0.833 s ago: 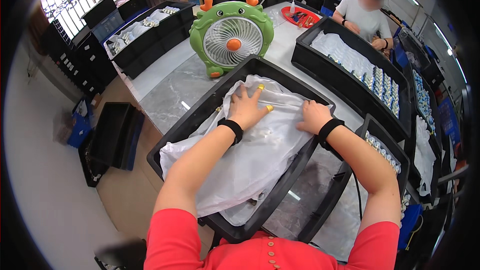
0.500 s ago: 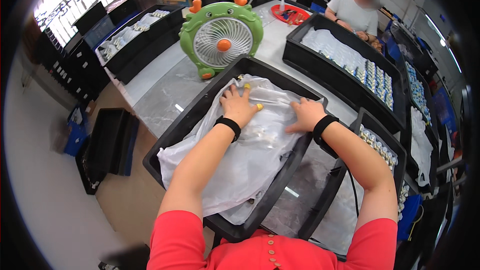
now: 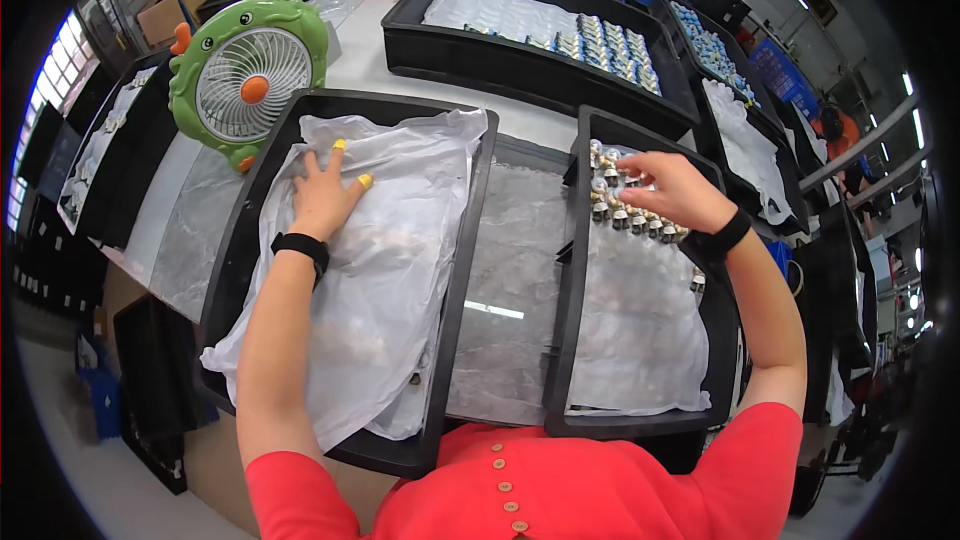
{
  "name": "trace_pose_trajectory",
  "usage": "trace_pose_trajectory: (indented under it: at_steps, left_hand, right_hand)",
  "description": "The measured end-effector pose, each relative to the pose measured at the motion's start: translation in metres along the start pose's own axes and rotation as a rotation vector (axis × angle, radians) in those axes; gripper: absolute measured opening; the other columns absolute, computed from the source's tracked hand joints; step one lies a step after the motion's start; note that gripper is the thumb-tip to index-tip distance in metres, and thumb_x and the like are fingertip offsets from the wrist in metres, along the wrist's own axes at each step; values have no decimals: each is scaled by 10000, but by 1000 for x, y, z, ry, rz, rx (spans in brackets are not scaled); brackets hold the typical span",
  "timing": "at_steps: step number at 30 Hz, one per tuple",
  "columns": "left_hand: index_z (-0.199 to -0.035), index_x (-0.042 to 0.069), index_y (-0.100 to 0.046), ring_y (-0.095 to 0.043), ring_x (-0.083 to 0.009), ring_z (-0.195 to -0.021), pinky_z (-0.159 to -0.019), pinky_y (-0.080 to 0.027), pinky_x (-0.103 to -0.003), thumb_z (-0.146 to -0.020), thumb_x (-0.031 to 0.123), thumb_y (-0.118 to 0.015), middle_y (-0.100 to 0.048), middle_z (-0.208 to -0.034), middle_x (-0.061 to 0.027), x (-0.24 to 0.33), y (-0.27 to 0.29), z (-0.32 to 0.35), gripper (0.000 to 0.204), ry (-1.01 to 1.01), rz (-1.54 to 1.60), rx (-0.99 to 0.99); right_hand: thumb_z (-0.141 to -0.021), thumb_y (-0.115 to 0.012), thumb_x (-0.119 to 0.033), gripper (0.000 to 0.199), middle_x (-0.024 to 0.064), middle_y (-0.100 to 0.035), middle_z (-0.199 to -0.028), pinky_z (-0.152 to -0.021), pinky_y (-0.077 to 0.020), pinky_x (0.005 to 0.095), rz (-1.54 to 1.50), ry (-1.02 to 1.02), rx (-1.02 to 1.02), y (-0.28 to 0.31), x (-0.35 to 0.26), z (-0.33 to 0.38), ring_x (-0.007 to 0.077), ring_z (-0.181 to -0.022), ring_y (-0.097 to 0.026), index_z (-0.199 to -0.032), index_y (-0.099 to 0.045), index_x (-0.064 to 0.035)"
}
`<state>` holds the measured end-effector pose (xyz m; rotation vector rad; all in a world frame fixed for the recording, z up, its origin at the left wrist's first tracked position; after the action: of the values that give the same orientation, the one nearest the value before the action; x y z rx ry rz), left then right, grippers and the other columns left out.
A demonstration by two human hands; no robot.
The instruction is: The person assembles small metal valve components by hand. They pick up individual parts from a tray, screw them together, and place the finished units into a black tray lined with white paper. The process is repetitive, involving picking, twisting, and placing actions.
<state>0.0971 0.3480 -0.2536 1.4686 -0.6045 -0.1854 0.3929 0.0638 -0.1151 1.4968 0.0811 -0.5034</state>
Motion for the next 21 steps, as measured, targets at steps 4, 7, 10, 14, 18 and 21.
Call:
trace_pose_trajectory:
  at_steps: [4, 7, 10, 14, 18, 21]
  left_hand:
    - [-1443, 211, -277, -340, -563, -1226, -951, -393, -555, -815, 512, -590, -156, -1484, -223, 7, -5, -2, 764, 24, -41, -33]
    - [-1442, 205, -278, -325, -572, -1234, -952, -392, -558, -816, 513, -587, -150, -1487, -225, 9, -4, 0, 763, 27, -41, -29]
    - [-1444, 202, -274, -319, -582, -1233, -957, -388, -556, -817, 514, -584, -149, -1489, -229, 2, -3, 0, 765, 30, -54, -8]
    - [-1447, 203, -270, -317, -584, -1232, -975, -375, -549, -818, 513, -580, -153, -1492, -235, 1, -8, -2, 767, 19, -55, 13]
    - [-1447, 202, -273, -307, -578, -1243, -997, -357, -540, -815, 510, -582, -153, -1496, -237, 4, -8, -1, 768, 9, -42, 22]
    - [-1445, 200, -277, -299, -578, -1248, -1005, -350, -537, -812, 508, -584, -152, -1497, -236, 1, -6, 1, 769, 18, -54, 22]
  right_hand:
    - [-761, -718, -186, 359, 135, -666, -963, -780, -495, 322, -92, -154, 15, -25, 59, 31, 210, -869, -627, -1049, -641, 13]
    - [-704, -735, -220, 463, 162, -609, -1103, -920, -429, 395, -36, 58, 174, -33, 55, 26, 339, -1036, -554, -1103, -610, -21]
    - [-701, -741, -236, 530, 150, -589, -1154, -945, -406, 398, 13, 139, 235, -49, 46, 10, 329, -1093, -517, -1167, -574, -46]
    - [-658, -764, -262, 629, 111, -563, -1195, -980, -332, 416, 127, 119, 228, -70, 41, -2, 301, -1130, -493, -1216, -541, -78]
    - [-634, -774, -261, 659, 109, -544, -1205, -991, -292, 421, 67, 217, 254, -63, 42, 0, 281, -1142, -486, -1220, -535, -80]
    - [-668, -782, -158, 647, 108, -520, -1211, -946, -404, 363, -165, 274, 322, -39, 28, 22, 247, -1098, -519, -1249, -516, -53]
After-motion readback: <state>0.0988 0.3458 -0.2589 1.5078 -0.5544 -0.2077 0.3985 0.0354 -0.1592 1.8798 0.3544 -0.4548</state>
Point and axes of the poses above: each hand's wrist, its own z-axis away from the middle knuckle, its own y-axis out of the back of the hand, x = y × z, the point moved 9 cm from there along -z, towards the middle knuckle
